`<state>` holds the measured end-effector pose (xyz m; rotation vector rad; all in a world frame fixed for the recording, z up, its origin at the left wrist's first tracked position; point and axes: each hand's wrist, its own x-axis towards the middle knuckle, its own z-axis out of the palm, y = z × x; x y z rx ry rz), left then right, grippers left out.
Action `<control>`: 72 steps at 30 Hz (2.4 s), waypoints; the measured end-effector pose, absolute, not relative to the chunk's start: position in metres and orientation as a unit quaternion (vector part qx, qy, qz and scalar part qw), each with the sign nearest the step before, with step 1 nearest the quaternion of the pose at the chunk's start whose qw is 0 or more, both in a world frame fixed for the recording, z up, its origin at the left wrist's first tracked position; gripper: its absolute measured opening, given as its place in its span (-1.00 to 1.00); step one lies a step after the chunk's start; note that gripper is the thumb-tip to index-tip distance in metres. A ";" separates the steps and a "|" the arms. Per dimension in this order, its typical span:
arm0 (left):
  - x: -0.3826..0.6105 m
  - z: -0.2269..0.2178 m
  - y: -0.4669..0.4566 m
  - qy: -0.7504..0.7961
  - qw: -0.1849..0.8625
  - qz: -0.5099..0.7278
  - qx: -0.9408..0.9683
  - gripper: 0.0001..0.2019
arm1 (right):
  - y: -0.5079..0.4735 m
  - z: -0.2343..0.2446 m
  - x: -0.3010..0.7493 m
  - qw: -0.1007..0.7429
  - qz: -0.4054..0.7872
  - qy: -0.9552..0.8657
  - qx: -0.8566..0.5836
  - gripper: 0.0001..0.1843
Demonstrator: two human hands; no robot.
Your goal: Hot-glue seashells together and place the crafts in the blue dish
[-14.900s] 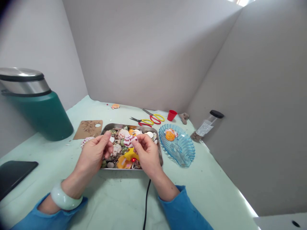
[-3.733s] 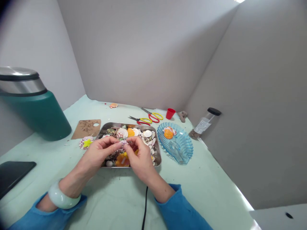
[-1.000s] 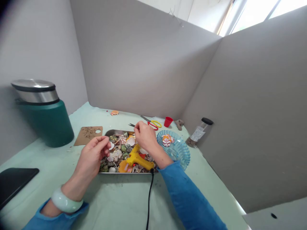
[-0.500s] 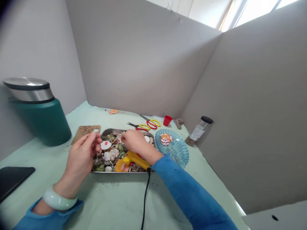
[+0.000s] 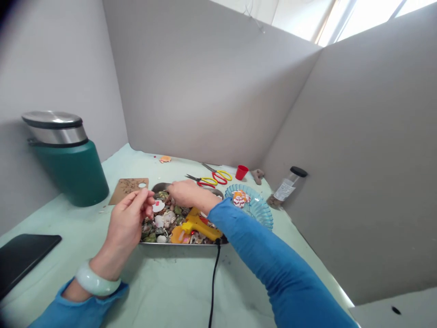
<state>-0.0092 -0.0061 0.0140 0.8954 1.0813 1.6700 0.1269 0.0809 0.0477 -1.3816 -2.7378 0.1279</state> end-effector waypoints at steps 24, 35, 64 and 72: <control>-0.001 0.002 -0.005 0.581 0.268 0.383 0.666 -0.69 | 0.037 0.007 0.225 0.161 0.048 -0.778 -0.606 -0.67; -0.003 0.004 -0.005 0.592 0.207 0.289 0.724 -0.74 | 0.030 0.020 0.221 0.289 0.080 -0.682 -0.667 -0.68; -0.003 0.011 -0.005 0.497 0.474 0.595 0.417 -0.71 | -0.032 0.042 0.211 0.063 0.068 -0.809 -0.581 -0.86; -0.006 0.012 -0.004 0.445 0.511 0.628 0.382 -0.73 | -0.023 0.051 0.177 0.040 -0.020 -0.814 -0.579 -0.79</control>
